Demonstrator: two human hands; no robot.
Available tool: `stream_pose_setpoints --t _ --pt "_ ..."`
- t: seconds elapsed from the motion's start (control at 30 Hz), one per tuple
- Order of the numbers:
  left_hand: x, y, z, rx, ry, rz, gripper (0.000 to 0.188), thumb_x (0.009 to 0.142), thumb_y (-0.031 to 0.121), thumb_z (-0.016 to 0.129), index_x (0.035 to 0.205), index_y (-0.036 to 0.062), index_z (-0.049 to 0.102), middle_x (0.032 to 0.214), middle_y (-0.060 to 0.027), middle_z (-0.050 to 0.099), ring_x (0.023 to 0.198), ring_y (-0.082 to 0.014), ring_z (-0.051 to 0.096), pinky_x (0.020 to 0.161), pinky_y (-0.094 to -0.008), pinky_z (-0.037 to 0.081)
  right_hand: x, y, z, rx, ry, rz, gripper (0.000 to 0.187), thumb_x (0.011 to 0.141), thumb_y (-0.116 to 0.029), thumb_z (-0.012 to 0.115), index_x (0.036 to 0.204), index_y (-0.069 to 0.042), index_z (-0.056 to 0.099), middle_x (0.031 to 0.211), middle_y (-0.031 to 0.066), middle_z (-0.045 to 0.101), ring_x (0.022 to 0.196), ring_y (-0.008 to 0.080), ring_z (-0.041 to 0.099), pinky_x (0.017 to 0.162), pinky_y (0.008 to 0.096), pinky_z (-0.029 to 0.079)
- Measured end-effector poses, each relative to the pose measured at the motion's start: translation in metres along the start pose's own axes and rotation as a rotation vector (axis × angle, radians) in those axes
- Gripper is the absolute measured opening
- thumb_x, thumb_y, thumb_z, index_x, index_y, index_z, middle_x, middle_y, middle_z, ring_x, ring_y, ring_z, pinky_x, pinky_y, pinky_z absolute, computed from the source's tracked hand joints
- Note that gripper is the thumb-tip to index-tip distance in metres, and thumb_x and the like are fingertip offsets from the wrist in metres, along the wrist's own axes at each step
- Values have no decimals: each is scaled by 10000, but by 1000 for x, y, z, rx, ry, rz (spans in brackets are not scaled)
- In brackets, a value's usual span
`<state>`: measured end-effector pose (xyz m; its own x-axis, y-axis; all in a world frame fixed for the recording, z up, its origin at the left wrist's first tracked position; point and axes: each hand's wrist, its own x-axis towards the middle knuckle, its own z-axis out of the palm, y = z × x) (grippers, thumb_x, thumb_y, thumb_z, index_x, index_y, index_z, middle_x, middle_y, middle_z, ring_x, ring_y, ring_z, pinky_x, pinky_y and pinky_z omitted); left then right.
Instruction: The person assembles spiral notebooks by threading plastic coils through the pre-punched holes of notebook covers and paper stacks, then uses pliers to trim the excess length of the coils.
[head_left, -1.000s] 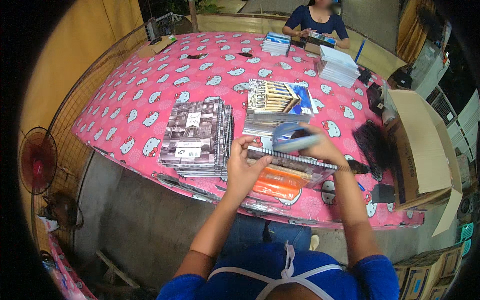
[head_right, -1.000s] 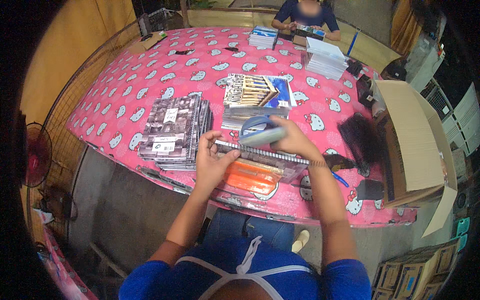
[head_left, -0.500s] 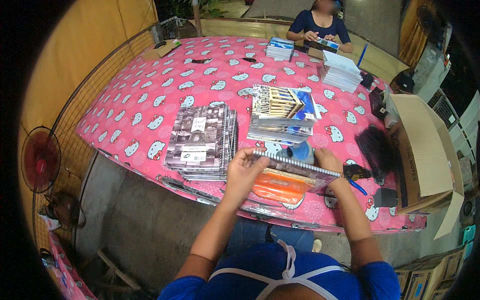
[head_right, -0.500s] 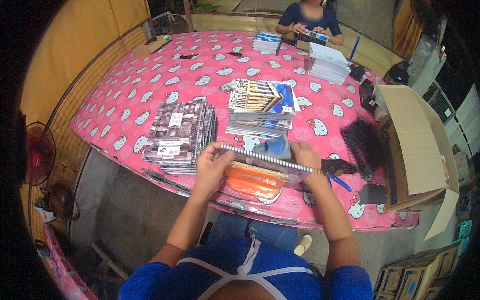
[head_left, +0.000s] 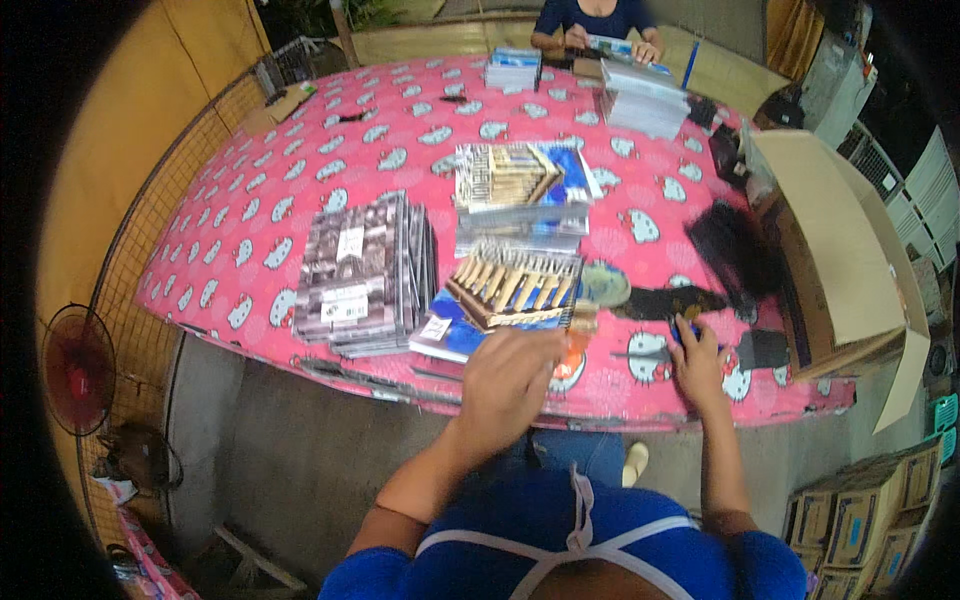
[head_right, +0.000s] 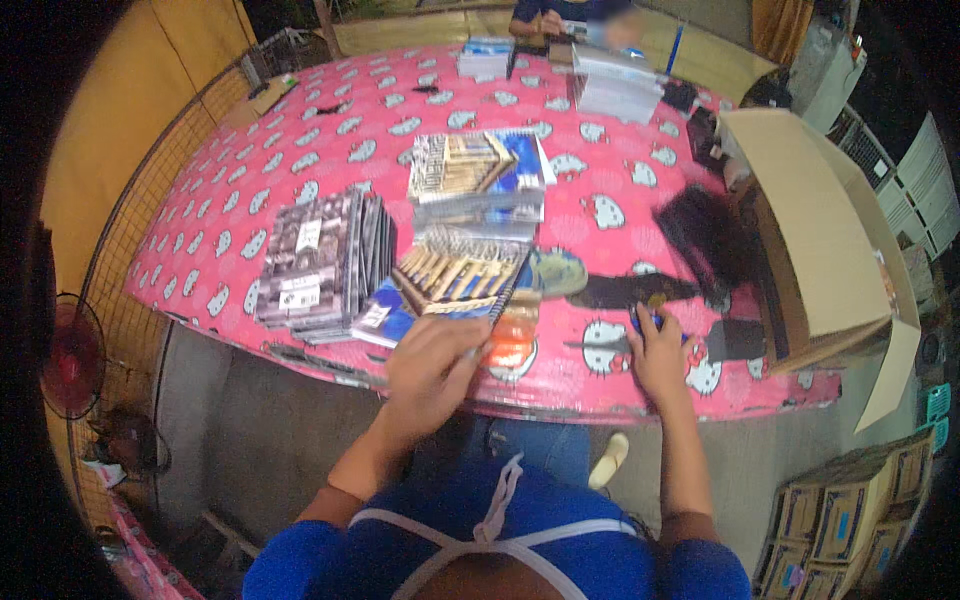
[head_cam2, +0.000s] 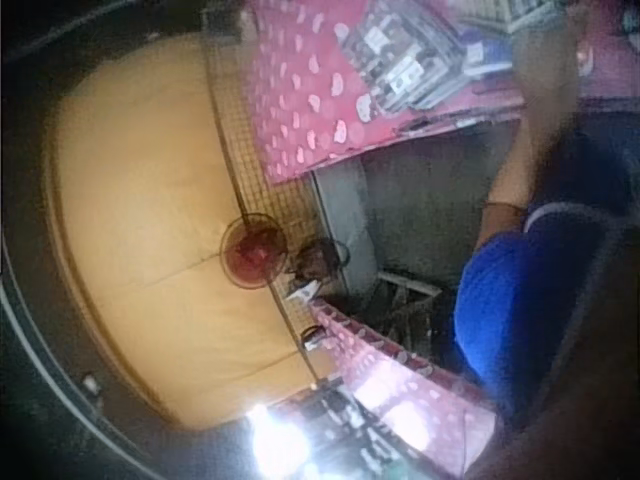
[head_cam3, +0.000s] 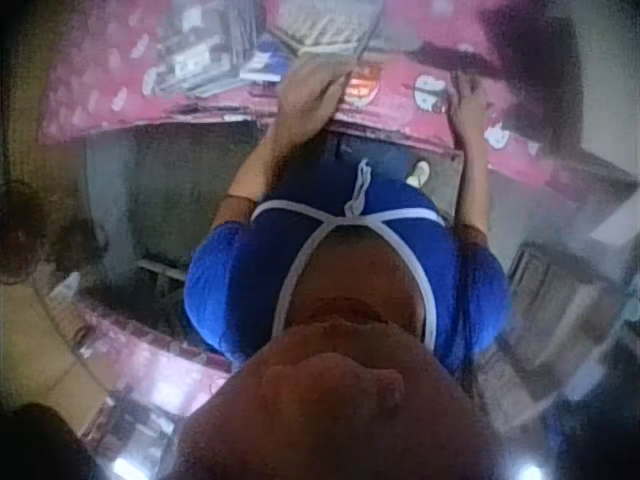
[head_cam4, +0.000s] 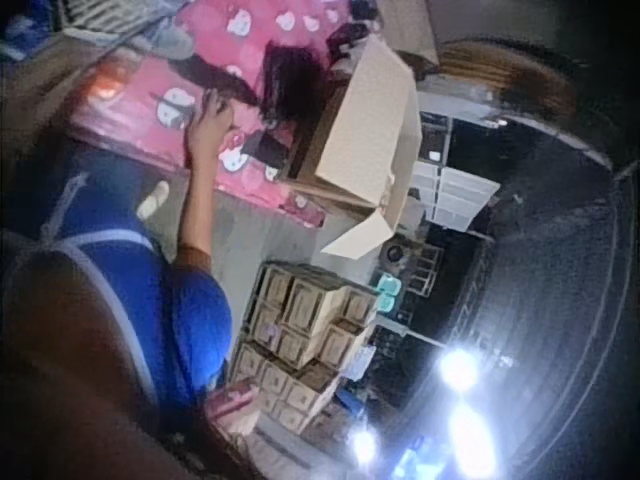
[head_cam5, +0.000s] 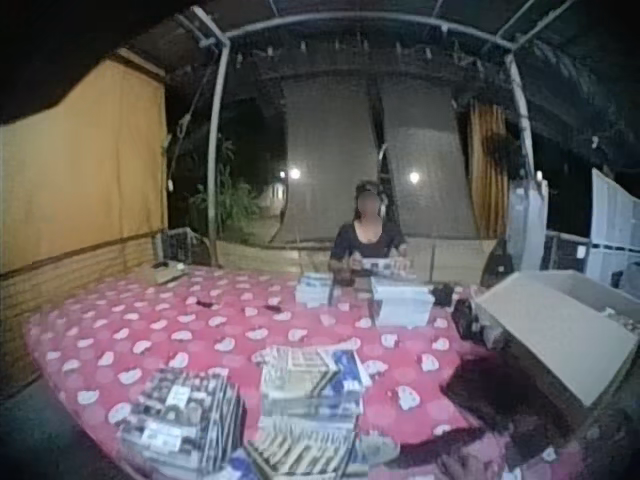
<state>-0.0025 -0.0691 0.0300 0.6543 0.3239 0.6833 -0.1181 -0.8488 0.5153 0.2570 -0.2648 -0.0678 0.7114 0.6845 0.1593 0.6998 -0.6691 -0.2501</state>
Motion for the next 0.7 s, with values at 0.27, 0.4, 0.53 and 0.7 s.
stream_pose_setpoints --t 0.27,0.4,0.53,0.7 --pt "-3 -4 23 -44 252 -104 240 689 -19 770 895 -45 649 926 -169 675 884 -260 658 790 -322 515 -38 -88 -57 668 -6 -235 318 834 -168 667 1114 -22 625 1113 182 604 1010 324 601 869 370 478" --pt "1 0 23 -23 261 -64 210 684 -62 726 880 -47 654 930 -175 677 858 -271 663 764 -337 520 -46 -136 -72 817 106 -455 327 818 -122 686 1113 -4 612 1038 171 635 962 286 632 848 356 491" --pt "4 1 22 -22 262 -47 219 670 -97 685 880 -40 658 945 -175 679 840 -283 666 754 -344 523 -42 -141 -66 885 -10 -442 357 846 -130 667 1166 2 577 1018 148 653 915 260 646 835 317 500" --pt "1 -5 21 -20 287 43 240 669 -101 664 898 -33 652 936 -168 672 827 -297 657 738 -344 523 -42 -136 -62 1227 -356 -198 356 881 -159 629 1188 9 562 1048 142 649 916 225 637 829 308 495"
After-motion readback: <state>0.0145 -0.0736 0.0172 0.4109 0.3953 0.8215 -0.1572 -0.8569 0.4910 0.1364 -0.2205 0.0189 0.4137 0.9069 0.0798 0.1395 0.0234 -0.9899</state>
